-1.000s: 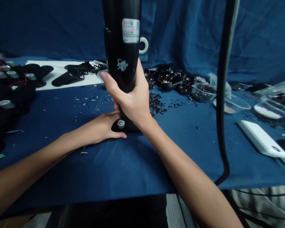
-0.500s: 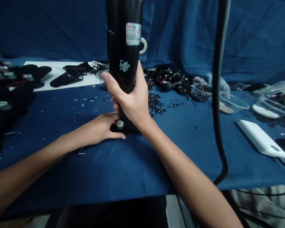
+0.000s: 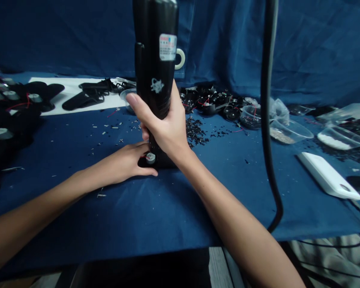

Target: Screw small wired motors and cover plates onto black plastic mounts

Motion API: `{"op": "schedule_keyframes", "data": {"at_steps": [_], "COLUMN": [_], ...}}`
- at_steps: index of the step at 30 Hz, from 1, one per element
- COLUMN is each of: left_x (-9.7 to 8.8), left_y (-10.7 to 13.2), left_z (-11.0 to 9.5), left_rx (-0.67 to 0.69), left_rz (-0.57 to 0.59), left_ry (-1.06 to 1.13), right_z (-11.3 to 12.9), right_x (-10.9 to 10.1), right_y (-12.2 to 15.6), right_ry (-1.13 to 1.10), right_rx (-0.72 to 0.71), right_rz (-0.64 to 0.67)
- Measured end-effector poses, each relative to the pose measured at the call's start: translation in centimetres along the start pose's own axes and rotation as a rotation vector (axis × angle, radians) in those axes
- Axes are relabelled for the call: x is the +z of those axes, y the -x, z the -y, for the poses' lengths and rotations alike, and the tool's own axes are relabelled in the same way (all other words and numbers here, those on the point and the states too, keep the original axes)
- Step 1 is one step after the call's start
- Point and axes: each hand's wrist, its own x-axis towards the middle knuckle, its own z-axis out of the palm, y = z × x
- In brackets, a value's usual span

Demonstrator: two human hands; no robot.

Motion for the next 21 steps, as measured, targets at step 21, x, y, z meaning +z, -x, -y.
{"op": "schedule_keyframes", "data": {"at_steps": [21], "left_x": [-0.2], "left_y": [0.2], "left_z": [0.1], "left_rx": [0.027], "left_rz": [0.013], "left_ry": [0.171], "right_z": [0.0], "right_x": [-5.2], "right_y": [0.1], "right_ry": [0.197], "right_rx": [0.236], "right_rz": [0.650]}}
